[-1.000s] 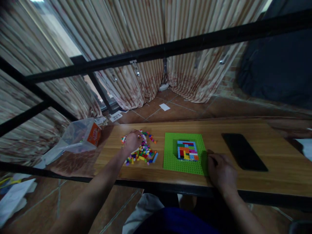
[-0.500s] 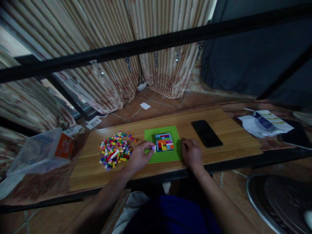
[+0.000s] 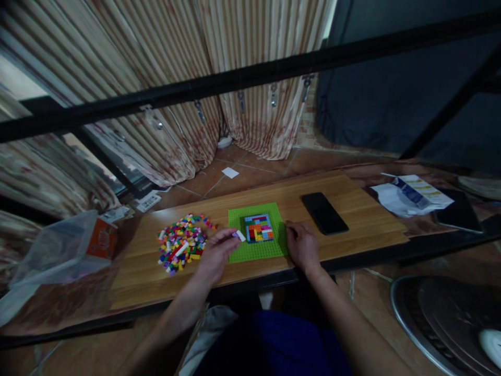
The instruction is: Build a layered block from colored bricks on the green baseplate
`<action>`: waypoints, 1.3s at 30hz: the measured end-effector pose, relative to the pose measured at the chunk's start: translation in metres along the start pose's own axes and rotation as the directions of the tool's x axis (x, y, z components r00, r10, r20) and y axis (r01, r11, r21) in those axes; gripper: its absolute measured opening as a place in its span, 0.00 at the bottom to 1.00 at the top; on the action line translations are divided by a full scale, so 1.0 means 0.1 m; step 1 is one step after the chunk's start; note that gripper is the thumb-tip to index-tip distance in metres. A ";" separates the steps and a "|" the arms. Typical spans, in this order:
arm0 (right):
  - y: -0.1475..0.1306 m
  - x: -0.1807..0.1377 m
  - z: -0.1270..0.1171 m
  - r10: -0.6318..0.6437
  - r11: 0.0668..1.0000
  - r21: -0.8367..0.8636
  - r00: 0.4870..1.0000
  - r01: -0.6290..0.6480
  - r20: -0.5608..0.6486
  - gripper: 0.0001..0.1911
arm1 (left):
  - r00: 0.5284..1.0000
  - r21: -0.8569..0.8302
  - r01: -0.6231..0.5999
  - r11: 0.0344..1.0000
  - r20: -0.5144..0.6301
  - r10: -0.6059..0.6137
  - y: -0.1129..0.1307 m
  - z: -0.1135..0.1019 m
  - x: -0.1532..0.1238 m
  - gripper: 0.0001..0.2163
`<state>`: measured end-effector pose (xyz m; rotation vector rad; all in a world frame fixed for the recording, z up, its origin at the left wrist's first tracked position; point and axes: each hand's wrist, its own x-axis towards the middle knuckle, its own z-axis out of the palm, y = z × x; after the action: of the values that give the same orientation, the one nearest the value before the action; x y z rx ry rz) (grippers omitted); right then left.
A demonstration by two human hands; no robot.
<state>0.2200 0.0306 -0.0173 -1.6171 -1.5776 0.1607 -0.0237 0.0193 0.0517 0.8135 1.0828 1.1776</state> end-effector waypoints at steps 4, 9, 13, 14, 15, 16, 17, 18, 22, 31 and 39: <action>-0.37 -0.10 -0.15 -0.077 0.990 0.123 0.997 0.074 0.018 0.14 | 0.992 -0.199 0.115 0.973 -0.026 -0.123 0.08 0.05 -0.19 0.15; -0.98 -0.43 -0.19 -0.339 0.923 0.263 0.918 0.282 0.206 0.17 | 0.991 -0.197 0.122 0.973 -0.022 -0.128 -0.02 0.11 -0.42 0.15; -1.13 -0.68 -0.12 -0.310 0.919 0.313 0.930 0.240 0.198 0.15 | 0.992 -0.105 0.114 0.988 -0.047 -0.119 -0.18 0.10 -0.57 0.13; -1.13 -0.72 -0.12 -0.298 0.918 0.326 0.934 0.225 0.195 0.15 | 0.992 -0.075 0.112 0.991 -0.050 -0.116 -0.21 0.08 -0.60 0.13; -1.13 -0.76 -0.12 -0.289 0.916 0.341 0.936 0.210 0.200 0.15 | 0.992 -0.046 0.110 0.993 -0.056 -0.112 -0.23 0.07 -0.62 0.12; -1.13 -0.79 -0.13 -0.282 0.913 0.359 0.936 0.194 0.209 0.15 | 0.992 -0.021 0.107 0.994 -0.061 -0.108 -0.25 0.05 -0.64 0.12; -1.14 -0.81 -0.14 -0.274 0.909 0.378 0.935 0.176 0.224 0.14 | 0.993 -0.002 0.104 0.995 -0.064 -0.104 -0.26 0.04 -0.66 0.11; -1.15 -0.82 -0.15 -0.264 0.904 0.398 0.934 0.154 0.239 0.14 | 0.993 0.011 0.101 0.995 -0.063 -0.100 -0.27 0.02 -0.67 0.11; -1.15 -0.86 -0.19 -0.135 0.893 0.450 0.952 -0.003 0.276 0.13 | 0.996 0.052 0.088 0.995 -0.032 -0.087 -0.29 -0.04 -0.72 0.10; -0.92 -0.96 -0.13 0.201 0.885 0.330 0.909 -0.329 0.365 0.18 | 0.951 0.588 -0.193 0.786 -0.084 0.297 -0.27 -0.64 -0.65 0.08; -1.28 -0.82 0.21 -0.130 0.963 0.271 0.881 0.003 0.455 0.14 | 0.886 0.928 -0.078 0.364 -0.103 0.452 -0.18 -1.15 -0.73 0.10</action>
<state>0.0937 -0.0509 0.0132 -1.3715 -1.8771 0.7445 -0.1297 -0.0607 0.0167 1.7585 2.0366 0.9306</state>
